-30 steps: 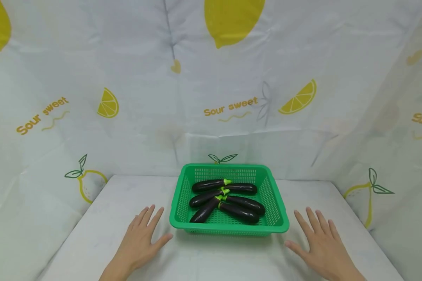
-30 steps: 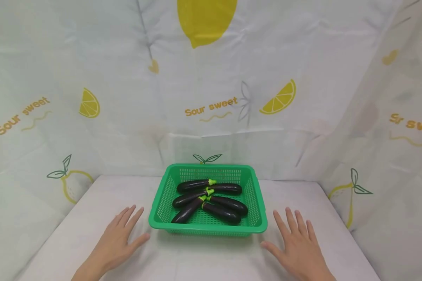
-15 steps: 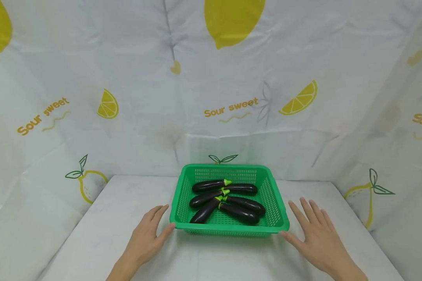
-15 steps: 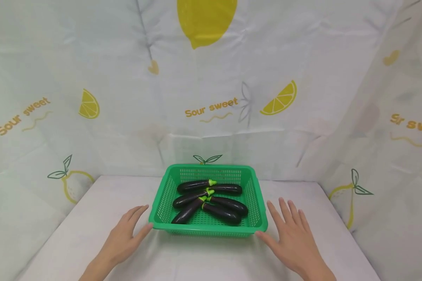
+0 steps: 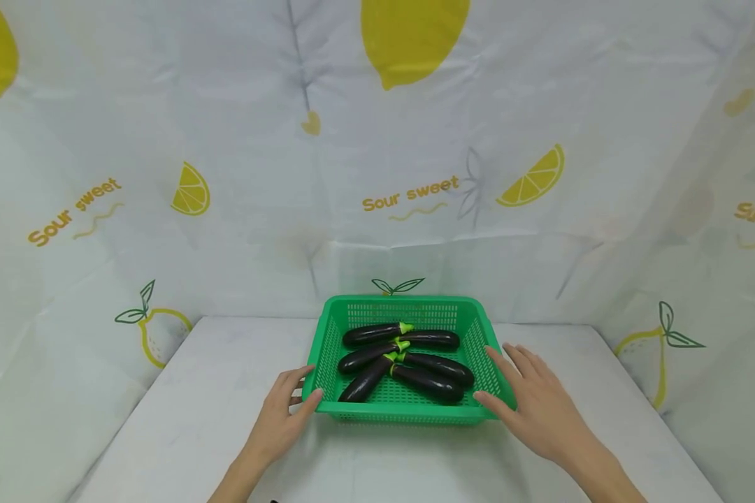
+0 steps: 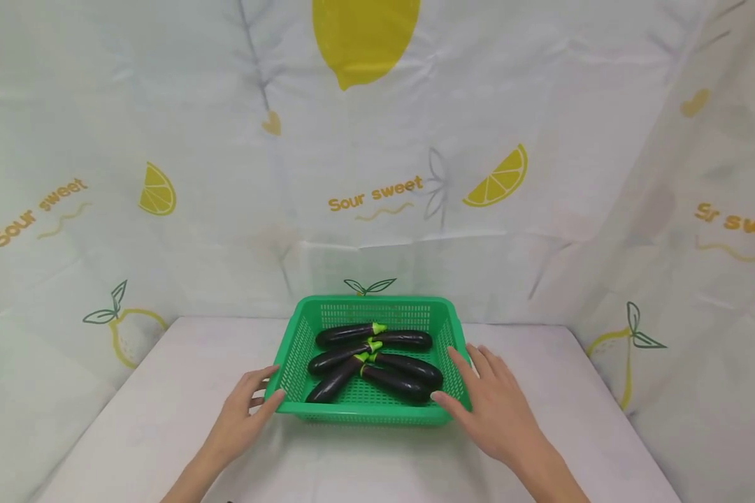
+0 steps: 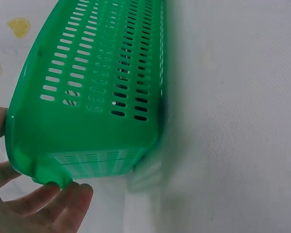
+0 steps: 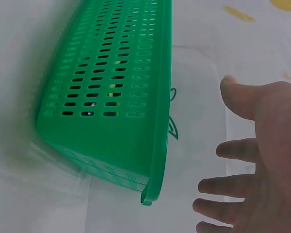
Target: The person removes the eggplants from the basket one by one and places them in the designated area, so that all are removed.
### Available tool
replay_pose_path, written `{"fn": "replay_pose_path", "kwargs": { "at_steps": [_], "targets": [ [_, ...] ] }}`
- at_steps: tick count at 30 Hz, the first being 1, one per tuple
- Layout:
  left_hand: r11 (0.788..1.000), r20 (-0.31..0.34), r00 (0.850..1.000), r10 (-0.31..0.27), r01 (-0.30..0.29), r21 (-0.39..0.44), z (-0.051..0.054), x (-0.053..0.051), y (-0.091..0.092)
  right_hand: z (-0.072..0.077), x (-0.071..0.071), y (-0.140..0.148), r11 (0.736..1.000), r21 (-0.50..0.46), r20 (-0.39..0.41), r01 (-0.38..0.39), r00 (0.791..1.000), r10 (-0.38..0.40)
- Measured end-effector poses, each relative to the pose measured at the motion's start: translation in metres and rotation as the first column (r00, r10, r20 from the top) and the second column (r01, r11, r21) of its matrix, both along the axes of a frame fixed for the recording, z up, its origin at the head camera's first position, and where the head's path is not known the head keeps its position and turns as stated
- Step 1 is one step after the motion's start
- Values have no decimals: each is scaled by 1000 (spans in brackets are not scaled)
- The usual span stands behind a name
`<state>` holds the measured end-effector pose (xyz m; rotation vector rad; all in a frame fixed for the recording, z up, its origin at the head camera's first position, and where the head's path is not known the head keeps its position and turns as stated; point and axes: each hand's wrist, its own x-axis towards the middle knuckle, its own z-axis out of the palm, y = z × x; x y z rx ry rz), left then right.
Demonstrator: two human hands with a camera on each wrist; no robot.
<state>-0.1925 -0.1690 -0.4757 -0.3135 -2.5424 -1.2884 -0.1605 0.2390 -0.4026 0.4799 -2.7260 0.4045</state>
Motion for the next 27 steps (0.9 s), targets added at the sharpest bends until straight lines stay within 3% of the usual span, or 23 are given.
{"fn": "replay_pose_path", "kwargs": {
  "at_steps": [8, 16, 22, 27],
  "targets": [
    [994, 78, 997, 1, -10, 107, -4, -9, 8, 2, -10, -12, 999, -44, 55, -23, 998, 25],
    [961, 134, 989, -58, 19, 275, -8, -14, 7, 1, -25, -20, 997, -61, 122, -39, 991, 46],
    [949, 153, 985, -74, 23, 313, -7, -17, 6, 0, -36, -29, 995, -54, 141, -81, 986, 87],
    [949, 169, 982, -86, 29, 313, -3, -18, 6, -1, -45, -37, 995, -49, 221, -84, 971, 92]
  ]
}}
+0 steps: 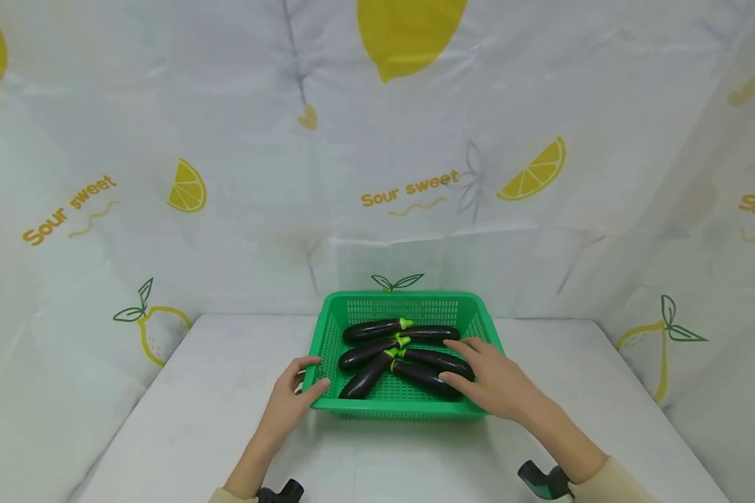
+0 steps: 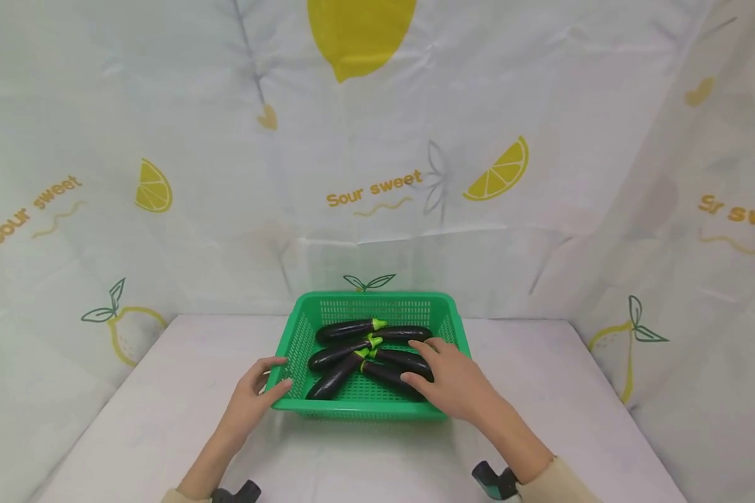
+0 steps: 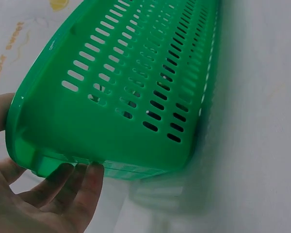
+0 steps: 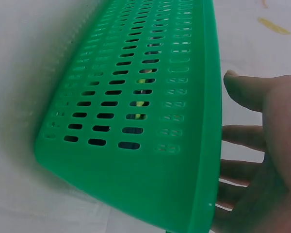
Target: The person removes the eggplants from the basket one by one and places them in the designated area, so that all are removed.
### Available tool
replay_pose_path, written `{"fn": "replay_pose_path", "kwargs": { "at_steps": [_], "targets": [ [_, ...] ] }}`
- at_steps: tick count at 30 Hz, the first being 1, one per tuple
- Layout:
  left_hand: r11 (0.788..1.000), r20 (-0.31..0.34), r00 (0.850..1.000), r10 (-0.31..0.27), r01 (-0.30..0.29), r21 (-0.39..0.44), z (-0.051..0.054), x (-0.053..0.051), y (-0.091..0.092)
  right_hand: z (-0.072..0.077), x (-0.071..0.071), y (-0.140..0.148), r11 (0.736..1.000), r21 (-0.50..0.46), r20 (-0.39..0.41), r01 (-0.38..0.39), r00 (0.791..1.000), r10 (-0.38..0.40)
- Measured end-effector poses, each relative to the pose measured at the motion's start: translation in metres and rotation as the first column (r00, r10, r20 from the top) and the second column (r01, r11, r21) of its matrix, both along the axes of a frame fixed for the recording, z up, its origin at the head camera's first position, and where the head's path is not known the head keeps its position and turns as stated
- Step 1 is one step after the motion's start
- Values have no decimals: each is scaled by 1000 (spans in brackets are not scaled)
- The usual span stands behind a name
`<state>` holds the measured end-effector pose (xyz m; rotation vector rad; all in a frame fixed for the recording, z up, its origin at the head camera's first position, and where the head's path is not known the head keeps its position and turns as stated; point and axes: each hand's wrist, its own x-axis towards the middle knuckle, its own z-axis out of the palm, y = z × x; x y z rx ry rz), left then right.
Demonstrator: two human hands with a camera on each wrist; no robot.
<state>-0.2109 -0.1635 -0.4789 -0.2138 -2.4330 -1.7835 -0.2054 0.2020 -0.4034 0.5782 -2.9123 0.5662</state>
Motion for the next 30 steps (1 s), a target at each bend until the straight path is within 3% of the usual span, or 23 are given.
{"fn": "replay_pose_path", "kwargs": {
  "at_steps": [11, 19, 30],
  "targets": [
    [999, 28, 999, -34, 33, 28, 4, -2, -1, -9, -18, -7, 997, -40, 84, -62, 994, 66],
    [1000, 16, 999, -29, 29, 2, 5, -2, -2, -20, -30, -10, 992, -95, 153, -86, 983, 100],
    [999, 16, 999, -33, 33, 18, 5, -2, -2, -28, -47, -14, 956, -242, 281, -168, 931, 235]
  ]
}}
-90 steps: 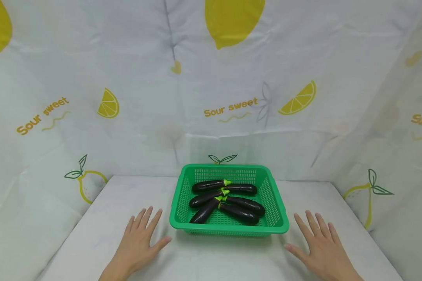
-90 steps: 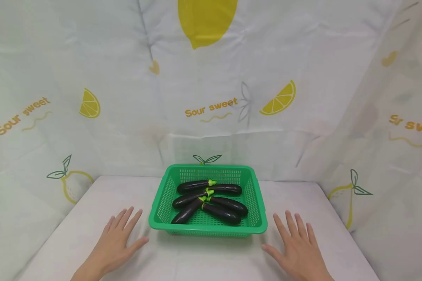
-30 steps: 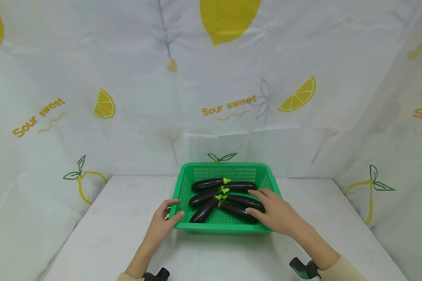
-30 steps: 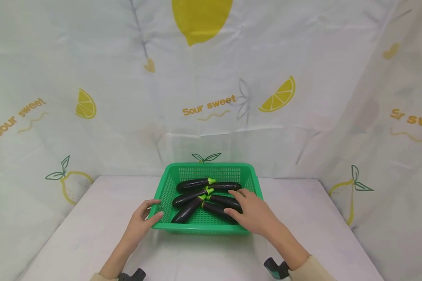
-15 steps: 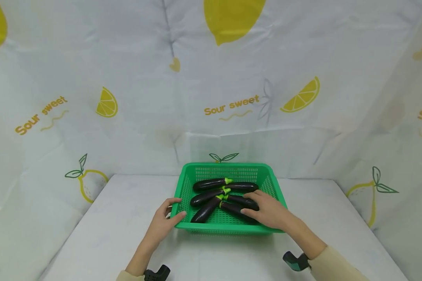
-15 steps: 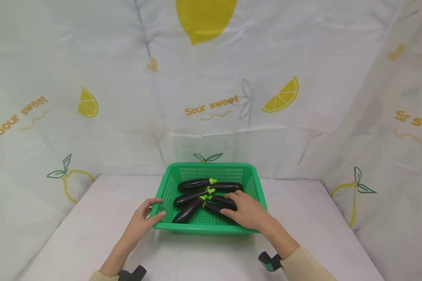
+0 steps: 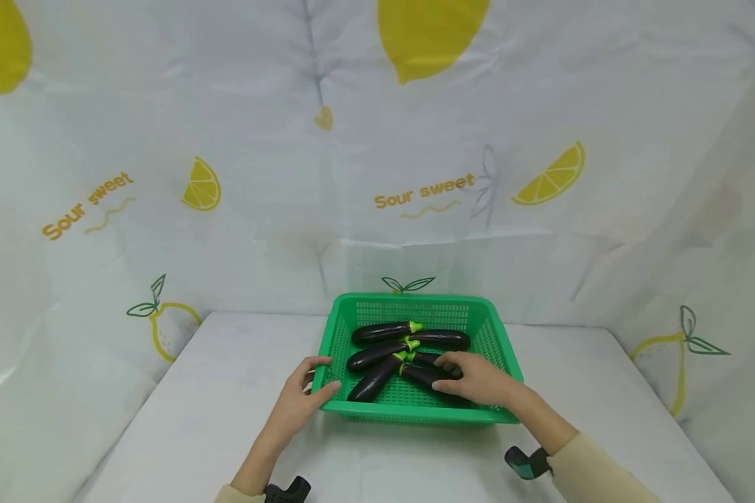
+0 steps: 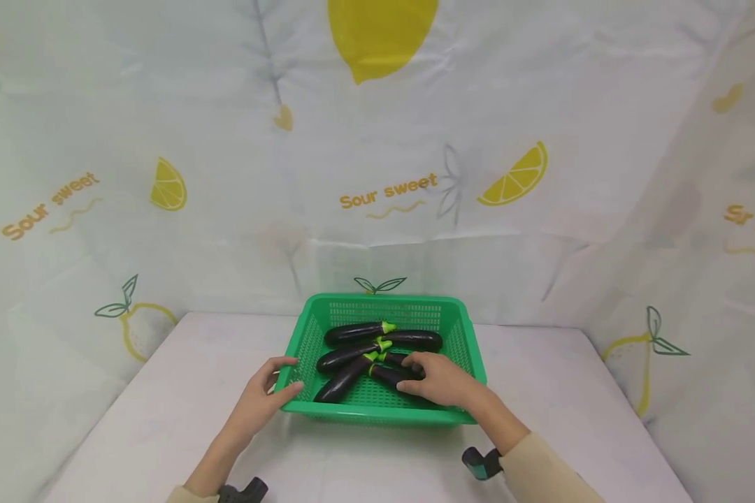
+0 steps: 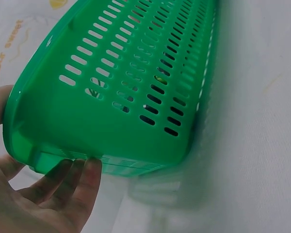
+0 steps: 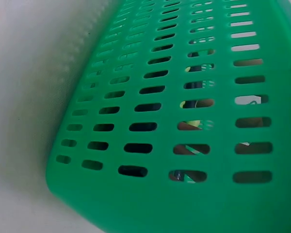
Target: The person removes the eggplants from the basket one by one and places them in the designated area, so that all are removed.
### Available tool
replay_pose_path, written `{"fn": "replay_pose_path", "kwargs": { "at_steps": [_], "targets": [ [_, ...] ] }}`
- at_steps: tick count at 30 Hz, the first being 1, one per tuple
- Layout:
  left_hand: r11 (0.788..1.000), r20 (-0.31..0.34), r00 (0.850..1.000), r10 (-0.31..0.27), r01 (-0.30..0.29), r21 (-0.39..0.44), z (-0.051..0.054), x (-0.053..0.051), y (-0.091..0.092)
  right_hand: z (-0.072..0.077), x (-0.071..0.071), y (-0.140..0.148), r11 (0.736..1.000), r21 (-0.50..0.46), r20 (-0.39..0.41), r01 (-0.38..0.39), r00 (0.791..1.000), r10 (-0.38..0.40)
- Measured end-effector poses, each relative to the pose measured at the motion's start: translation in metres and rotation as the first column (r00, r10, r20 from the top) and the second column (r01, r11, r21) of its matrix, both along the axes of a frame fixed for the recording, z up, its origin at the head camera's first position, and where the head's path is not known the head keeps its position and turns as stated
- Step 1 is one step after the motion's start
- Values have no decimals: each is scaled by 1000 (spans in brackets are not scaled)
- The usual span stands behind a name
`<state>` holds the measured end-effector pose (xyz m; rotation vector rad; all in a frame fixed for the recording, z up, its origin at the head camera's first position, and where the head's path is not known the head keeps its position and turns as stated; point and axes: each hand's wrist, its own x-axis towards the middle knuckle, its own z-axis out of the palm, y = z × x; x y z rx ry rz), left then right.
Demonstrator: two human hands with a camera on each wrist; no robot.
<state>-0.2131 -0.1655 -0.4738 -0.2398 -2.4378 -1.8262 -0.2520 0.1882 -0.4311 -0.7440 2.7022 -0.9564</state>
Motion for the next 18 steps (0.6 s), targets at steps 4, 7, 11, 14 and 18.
{"fn": "replay_pose_path", "kwargs": {
  "at_steps": [4, 7, 11, 14, 18],
  "targets": [
    [1000, 0, 1000, -2, 2, 1, 0, 0, 0, -3, -3, -2, 1000, -3, 54, -21, 998, 22],
    [1000, 0, 1000, 9, -9, -4, -1, 0, 0, -4, -4, -4, 999, 12, 84, -42, 996, 41],
    [1000, -6, 1000, 9, -9, -4, -2, 0, 1, -6, -6, -4, 999, 28, 90, -38, 995, 35],
    [1000, -11, 1000, 10, -10, -6, -3, -1, 1, -8, -8, -4, 999, 32, 70, -29, 997, 27],
    [1000, -9, 1000, 16, -16, -7, -3, -1, 3, -11, -8, -3, 997, 67, 52, -33, 998, 29]
  ]
}}
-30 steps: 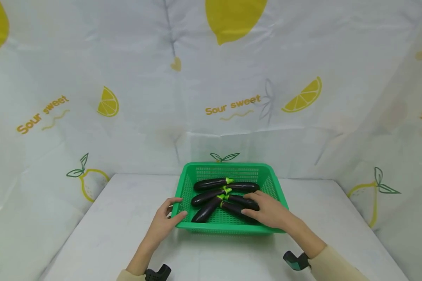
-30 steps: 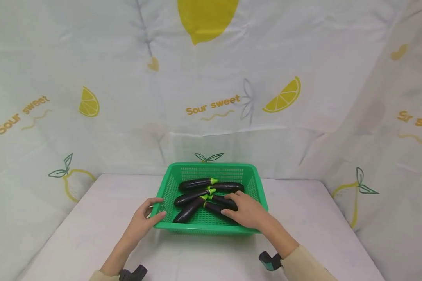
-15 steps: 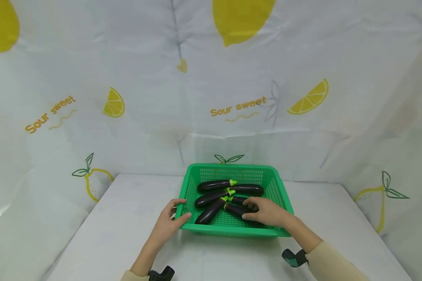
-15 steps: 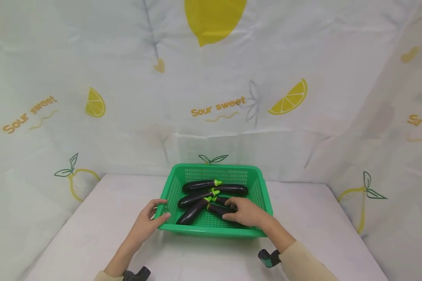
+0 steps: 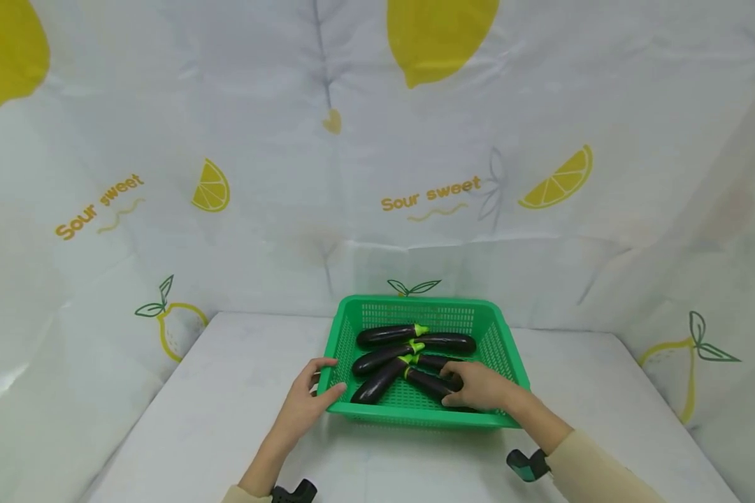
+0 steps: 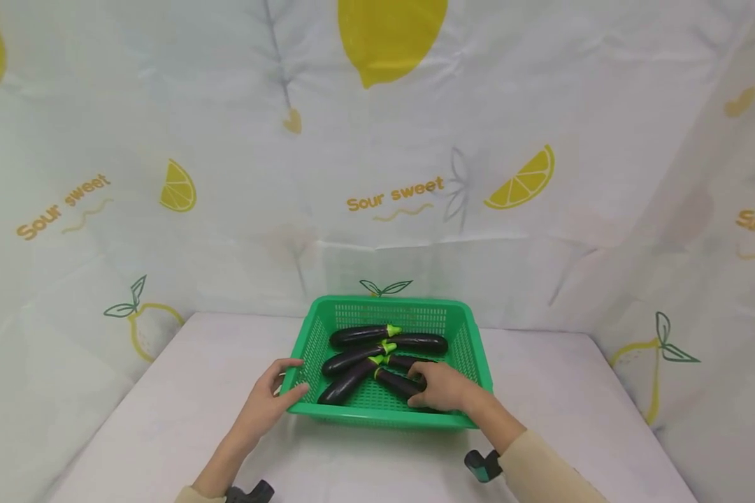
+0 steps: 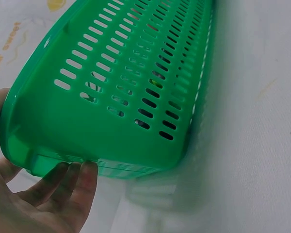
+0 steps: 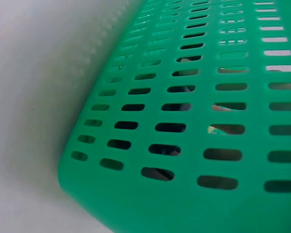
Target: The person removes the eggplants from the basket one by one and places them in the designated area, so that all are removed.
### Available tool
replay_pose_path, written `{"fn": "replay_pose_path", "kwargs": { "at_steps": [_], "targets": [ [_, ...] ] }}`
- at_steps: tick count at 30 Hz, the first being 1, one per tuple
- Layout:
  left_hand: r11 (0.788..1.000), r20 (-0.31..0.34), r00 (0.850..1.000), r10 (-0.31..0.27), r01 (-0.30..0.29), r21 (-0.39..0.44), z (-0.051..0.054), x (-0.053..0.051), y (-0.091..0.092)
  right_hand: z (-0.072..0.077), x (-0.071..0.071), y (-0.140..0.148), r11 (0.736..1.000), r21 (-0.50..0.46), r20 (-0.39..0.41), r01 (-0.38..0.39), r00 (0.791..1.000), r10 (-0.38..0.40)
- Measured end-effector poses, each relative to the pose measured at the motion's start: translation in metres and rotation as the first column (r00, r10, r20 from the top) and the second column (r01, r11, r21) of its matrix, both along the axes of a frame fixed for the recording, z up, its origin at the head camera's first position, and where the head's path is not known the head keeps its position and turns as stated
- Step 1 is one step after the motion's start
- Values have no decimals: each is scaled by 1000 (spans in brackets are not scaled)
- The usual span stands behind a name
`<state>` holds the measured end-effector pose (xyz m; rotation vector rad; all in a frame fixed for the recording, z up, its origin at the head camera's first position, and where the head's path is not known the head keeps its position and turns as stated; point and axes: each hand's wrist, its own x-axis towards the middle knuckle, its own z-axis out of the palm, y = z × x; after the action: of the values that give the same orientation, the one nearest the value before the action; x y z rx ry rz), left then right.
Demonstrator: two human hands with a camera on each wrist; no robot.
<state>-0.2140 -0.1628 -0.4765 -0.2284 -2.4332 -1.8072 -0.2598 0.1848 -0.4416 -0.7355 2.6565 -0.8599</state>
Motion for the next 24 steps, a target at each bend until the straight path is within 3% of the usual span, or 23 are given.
{"fn": "replay_pose_path", "kwargs": {
  "at_steps": [3, 7, 14, 24],
  "targets": [
    [1000, 3, 1000, -3, 3, -1, 1, 1, 1, -2, 1, 0, 1000, 17, -9, -5, 1000, 5],
    [1000, -2, 1000, -3, 3, -8, 2, 2, 2, -1, 0, 0, 1000, -29, -50, -4, 999, 3],
    [1000, 0, 1000, 2, -2, -13, 1, 1, 2, 3, 1, 1, 992, -118, -122, 33, 991, -48],
    [1000, -4, 1000, 6, -6, -17, 1, 0, 1, 12, 10, 9, 973, -212, -151, 91, 981, -125]
  ]
}}
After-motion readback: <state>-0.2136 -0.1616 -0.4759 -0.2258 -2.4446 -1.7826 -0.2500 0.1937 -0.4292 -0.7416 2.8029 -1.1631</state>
